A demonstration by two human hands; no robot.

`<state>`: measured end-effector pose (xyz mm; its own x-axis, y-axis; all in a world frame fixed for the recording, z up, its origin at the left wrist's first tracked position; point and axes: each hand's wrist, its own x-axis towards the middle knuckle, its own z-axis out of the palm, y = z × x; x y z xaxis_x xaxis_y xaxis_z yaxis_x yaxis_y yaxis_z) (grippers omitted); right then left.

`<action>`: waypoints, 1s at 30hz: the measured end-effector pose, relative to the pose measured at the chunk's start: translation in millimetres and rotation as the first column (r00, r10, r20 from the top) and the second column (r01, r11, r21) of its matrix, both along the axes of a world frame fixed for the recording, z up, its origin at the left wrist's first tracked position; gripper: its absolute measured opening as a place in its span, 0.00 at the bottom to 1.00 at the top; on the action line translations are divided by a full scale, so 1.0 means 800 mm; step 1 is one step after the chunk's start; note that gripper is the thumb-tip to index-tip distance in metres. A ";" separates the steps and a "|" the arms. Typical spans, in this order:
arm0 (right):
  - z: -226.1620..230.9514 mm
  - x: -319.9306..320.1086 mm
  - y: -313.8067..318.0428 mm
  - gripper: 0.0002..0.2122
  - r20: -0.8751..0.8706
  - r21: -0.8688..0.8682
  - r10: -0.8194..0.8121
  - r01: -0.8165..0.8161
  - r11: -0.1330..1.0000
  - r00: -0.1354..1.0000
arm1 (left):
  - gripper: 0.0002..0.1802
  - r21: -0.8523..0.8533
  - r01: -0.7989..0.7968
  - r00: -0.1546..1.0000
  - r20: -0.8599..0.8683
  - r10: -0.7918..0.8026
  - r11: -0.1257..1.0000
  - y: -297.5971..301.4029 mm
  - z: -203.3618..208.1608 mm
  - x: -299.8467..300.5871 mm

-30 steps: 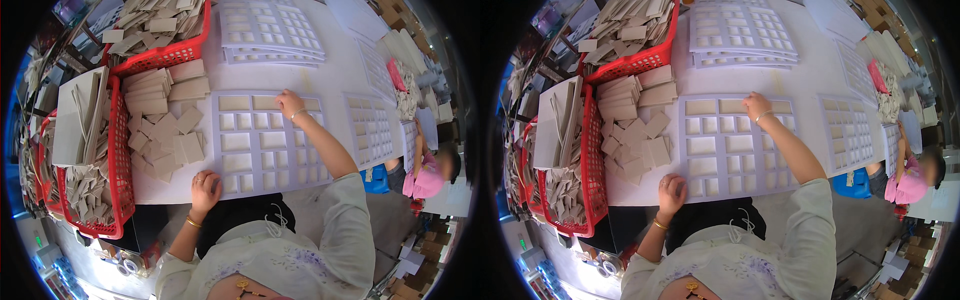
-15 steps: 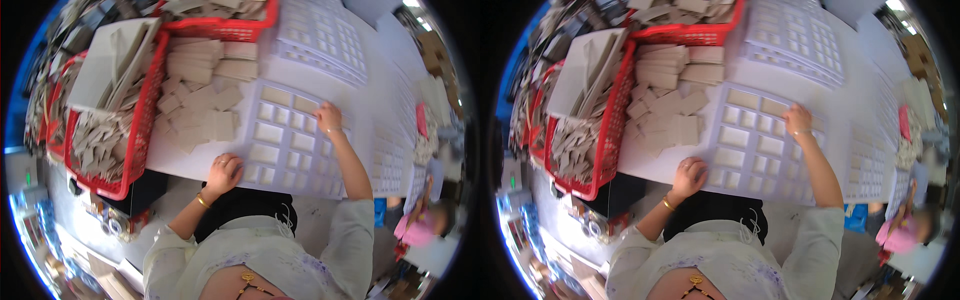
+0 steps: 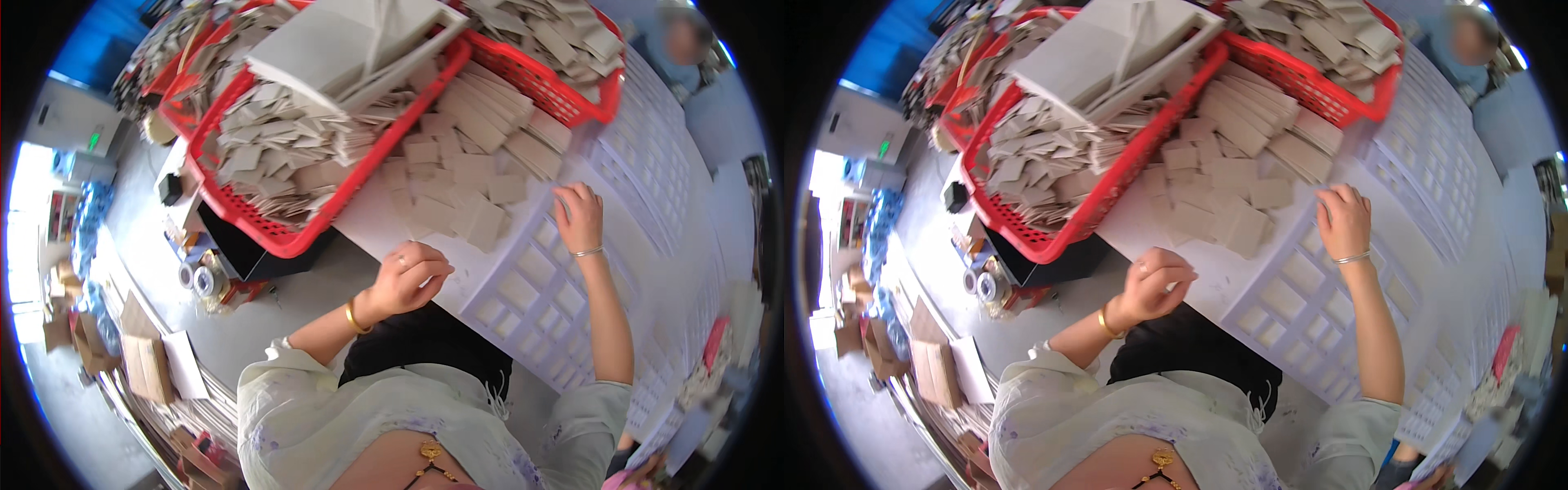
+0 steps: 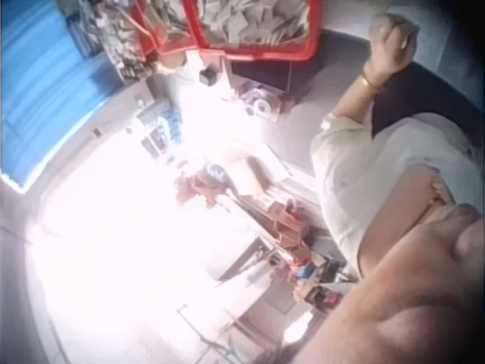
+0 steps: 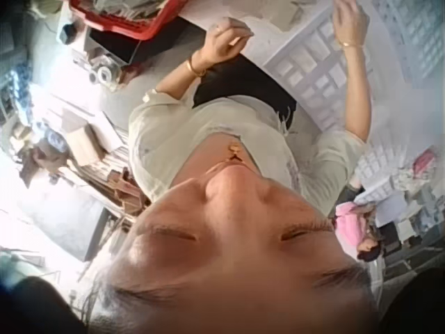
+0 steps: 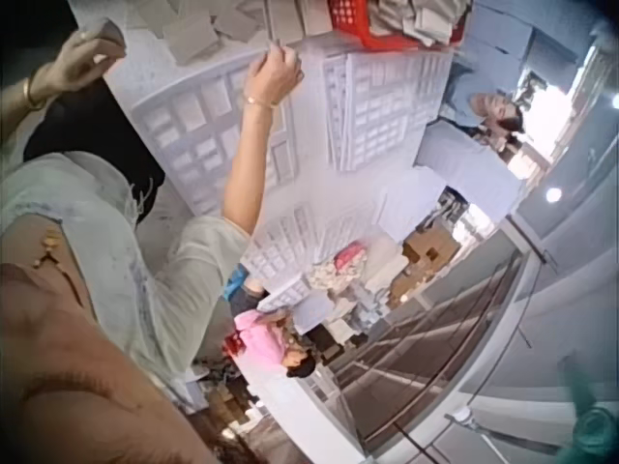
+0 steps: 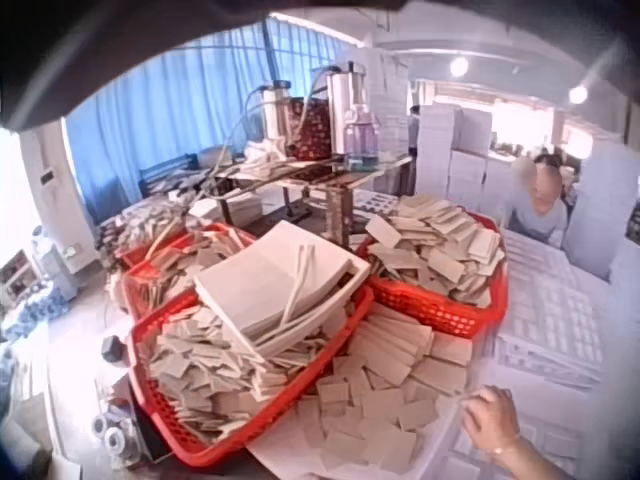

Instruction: Assembling cardboard inserts into a plastic tray for product packaging.

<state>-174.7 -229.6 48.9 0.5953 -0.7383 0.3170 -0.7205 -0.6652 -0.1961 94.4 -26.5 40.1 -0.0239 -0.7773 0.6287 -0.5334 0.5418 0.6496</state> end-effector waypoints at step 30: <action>0.091 0.309 0.082 0.06 0.539 0.058 0.432 -0.543 0.837 0.723 | 0.05 0.131 -0.709 0.677 0.401 0.618 0.693 0.035 0.081 0.249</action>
